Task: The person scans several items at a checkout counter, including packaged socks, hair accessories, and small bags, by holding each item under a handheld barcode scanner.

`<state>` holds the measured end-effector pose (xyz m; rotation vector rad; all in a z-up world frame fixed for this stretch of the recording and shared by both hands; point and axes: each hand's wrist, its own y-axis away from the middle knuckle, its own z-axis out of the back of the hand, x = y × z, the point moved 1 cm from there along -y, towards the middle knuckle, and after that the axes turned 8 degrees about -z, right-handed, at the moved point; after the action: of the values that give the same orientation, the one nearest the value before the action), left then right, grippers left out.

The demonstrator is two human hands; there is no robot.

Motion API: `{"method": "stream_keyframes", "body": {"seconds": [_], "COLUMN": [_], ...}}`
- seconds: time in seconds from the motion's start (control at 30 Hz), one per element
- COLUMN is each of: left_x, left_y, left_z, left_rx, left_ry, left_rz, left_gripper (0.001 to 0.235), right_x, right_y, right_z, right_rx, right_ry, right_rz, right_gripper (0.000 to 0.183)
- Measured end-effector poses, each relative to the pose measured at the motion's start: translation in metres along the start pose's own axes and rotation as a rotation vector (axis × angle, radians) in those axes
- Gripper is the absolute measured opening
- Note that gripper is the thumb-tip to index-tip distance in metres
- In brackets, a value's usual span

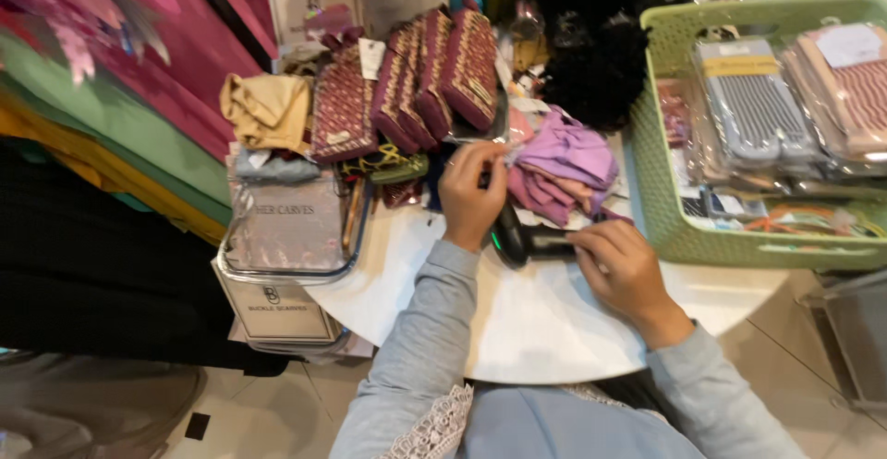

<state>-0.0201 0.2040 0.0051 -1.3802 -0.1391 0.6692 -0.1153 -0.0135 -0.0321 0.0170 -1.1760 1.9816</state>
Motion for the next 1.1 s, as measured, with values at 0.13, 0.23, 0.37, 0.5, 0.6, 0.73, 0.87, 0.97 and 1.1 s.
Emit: {"method": "stream_keyframes", "body": {"seconds": [0.13,0.23,0.37,0.5,0.6,0.73,0.87,0.97,1.1], "left_x": [0.006,0.016,0.021,0.017,0.014,0.013,0.011,0.011,0.008], "left_y": [0.007,0.023,0.021,0.018,0.018,0.018,0.016,0.016,0.013], "left_z": [-0.010,-0.024,-0.022,-0.016,-0.015,-0.014,-0.015,-0.015,-0.015], "left_rx": [0.032,0.199,0.097,0.155,0.144,0.145,0.160,0.167,0.152], "left_ry": [0.022,0.047,-0.009,0.025,-0.001,-0.020,-0.008,-0.001,0.020], "left_rz": [-0.028,-0.083,-0.100,-0.049,-0.051,-0.073,-0.093,-0.102,-0.103], "left_gripper": [0.009,0.016,0.014,0.012,0.013,0.014,0.015,0.015,0.016], "right_x": [-0.016,-0.020,-0.025,-0.026,-0.025,-0.025,-0.029,-0.031,-0.029], "right_y": [0.008,0.012,0.015,0.018,0.016,0.018,0.019,0.020,0.020], "right_z": [-0.002,-0.002,-0.002,-0.002,-0.001,-0.002,-0.003,-0.004,-0.003], "right_rx": [0.045,0.123,0.076,0.137,0.150,0.150,0.145,0.156,0.163], "right_ry": [-0.025,-0.034,-0.027,0.015,0.021,0.031,0.040,0.045,0.055], "right_rz": [-0.051,-0.131,-0.181,-0.210,-0.180,-0.184,-0.192,-0.214,-0.240], "right_gripper": [0.010,0.012,0.015,0.013,0.013,0.013,0.011,0.012,0.014]}}
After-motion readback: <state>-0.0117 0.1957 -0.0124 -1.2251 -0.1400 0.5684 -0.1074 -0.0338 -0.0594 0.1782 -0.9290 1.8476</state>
